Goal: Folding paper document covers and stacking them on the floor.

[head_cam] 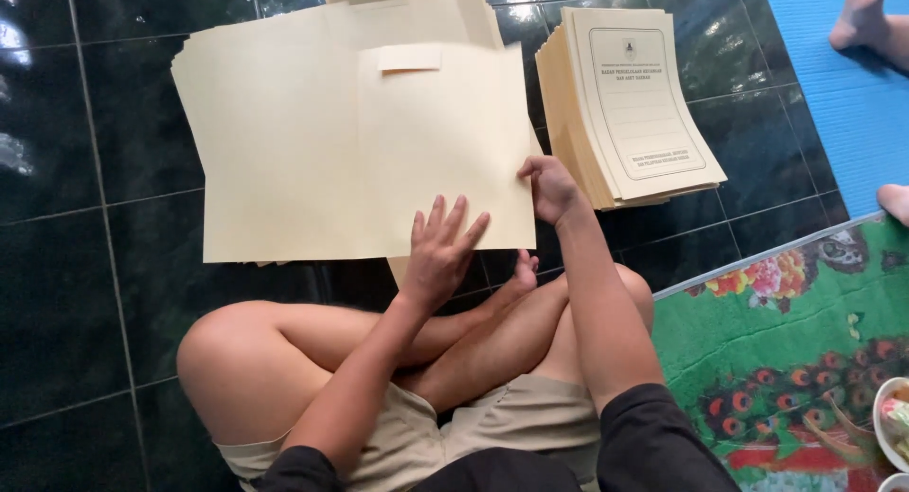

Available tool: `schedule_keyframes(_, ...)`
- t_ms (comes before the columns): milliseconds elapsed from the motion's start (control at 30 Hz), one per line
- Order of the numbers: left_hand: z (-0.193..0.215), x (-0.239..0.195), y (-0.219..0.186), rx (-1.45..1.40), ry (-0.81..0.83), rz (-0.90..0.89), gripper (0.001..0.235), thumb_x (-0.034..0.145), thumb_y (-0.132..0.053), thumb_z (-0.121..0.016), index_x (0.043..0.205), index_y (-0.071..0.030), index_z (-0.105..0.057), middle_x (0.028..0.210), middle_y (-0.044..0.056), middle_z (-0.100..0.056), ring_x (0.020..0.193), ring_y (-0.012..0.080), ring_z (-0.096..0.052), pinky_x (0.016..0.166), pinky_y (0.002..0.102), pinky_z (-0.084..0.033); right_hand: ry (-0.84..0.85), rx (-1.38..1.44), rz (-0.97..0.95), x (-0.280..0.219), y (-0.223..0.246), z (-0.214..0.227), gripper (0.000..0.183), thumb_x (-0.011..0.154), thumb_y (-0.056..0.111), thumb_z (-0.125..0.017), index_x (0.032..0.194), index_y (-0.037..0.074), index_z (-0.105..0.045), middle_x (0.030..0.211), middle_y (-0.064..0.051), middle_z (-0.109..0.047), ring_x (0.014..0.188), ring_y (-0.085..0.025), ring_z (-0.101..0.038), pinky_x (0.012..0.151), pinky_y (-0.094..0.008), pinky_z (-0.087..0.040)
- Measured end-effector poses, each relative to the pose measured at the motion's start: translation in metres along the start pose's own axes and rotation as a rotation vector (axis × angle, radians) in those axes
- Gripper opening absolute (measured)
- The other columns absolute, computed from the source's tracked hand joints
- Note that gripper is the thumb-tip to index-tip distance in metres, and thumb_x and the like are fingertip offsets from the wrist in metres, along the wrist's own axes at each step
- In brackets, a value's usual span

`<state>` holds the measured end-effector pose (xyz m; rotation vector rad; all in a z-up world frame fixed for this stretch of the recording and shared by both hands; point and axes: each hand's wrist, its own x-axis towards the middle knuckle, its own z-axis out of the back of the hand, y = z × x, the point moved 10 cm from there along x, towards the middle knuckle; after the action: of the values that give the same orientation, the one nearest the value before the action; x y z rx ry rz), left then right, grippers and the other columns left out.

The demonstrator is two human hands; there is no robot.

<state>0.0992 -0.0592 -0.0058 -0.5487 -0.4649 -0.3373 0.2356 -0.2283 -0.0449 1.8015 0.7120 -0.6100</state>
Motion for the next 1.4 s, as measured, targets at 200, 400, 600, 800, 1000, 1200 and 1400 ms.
schedule_keyframes(200, -0.016, -0.027, -0.011, -0.022, 0.058, -0.064, 0.055, 0.101, -0.039, -0.055, 0.155, -0.044, -0.045, 0.164, 0.008, -0.041, 0.151, 0.0435, -0.034, 0.111, 0.07, -0.031, 0.013, 0.047, 0.033, 0.06, -0.002, 0.036, 0.038, 0.074, 0.009, -0.066, 0.11, -0.002, -0.068, 0.095, -0.017, -0.07, 0.081, -0.035, -0.074, 0.083, -0.05, -0.061)
schedule_keyframes(400, -0.018, -0.039, -0.023, 0.025, 0.071, -0.12, 0.064, 0.095, -0.038, -0.061, 0.157, -0.042, -0.043, 0.164, 0.008, -0.04, 0.151, 0.0414, -0.034, 0.114, 0.067, -0.029, 0.059, 0.207, 0.156, 0.05, 0.022, 0.023, 0.034, 0.084, 0.015, -0.079, 0.115, 0.0, -0.074, 0.112, -0.021, -0.076, 0.098, -0.036, -0.078, 0.096, -0.048, -0.061)
schedule_keyframes(600, -0.024, -0.043, -0.023, 0.045, 0.047, -0.148, 0.064, 0.096, -0.04, -0.06, 0.157, -0.041, -0.043, 0.166, 0.007, -0.038, 0.152, 0.0408, -0.032, 0.115, 0.065, -0.027, 0.137, 0.242, 0.254, 0.023, 0.032, -0.007, 0.04, 0.09, 0.033, -0.081, 0.118, 0.006, -0.074, 0.118, -0.019, -0.075, 0.107, -0.031, -0.076, 0.103, -0.048, -0.059)
schedule_keyframes(800, 0.003, -0.048, -0.045, 0.064, -0.016, -0.196, 0.065, 0.089, -0.036, -0.07, 0.151, -0.04, -0.052, 0.161, 0.006, -0.046, 0.148, 0.0392, -0.041, 0.114, 0.062, -0.031, 0.141, 0.341, 0.215, 0.053, 0.041, 0.019, 0.04, 0.093, 0.03, -0.078, 0.128, 0.011, -0.072, 0.122, -0.018, -0.074, 0.109, -0.036, -0.075, 0.101, -0.051, -0.061)
schedule_keyframes(1000, 0.023, -0.045, -0.043, 0.096, -0.089, -0.199, 0.057, 0.093, -0.039, -0.066, 0.148, -0.046, -0.053, 0.157, -0.001, -0.052, 0.146, 0.0314, -0.046, 0.118, 0.058, -0.028, 0.143, 0.325, 0.381, 0.046, 0.059, 0.023, 0.041, 0.096, 0.014, -0.075, 0.134, 0.022, -0.064, 0.119, -0.02, -0.072, 0.111, -0.038, -0.075, 0.101, -0.051, -0.062)
schedule_keyframes(1200, 0.013, -0.027, -0.024, 0.131, -0.098, -0.16, 0.057, 0.095, -0.037, -0.066, 0.15, -0.046, -0.051, 0.153, 0.004, -0.054, 0.14, 0.0342, -0.052, 0.113, 0.059, -0.033, 0.262, 0.207, 0.476, 0.029, 0.069, -0.011, 0.042, 0.097, 0.018, -0.071, 0.138, 0.018, -0.062, 0.111, -0.021, -0.074, 0.096, -0.036, -0.078, 0.088, -0.051, -0.066)
schedule_keyframes(1400, 0.022, 0.009, -0.019, 0.187, -0.157, -0.09, 0.049, 0.102, -0.036, -0.057, 0.15, -0.042, -0.051, 0.152, 0.007, -0.054, 0.137, 0.0327, -0.055, 0.11, 0.054, -0.036, 0.468, -0.05, 0.465, -0.029, 0.062, -0.052, 0.049, 0.095, 0.011, -0.071, 0.137, 0.017, -0.048, 0.096, -0.015, -0.075, 0.077, -0.028, -0.078, 0.064, -0.039, -0.064)
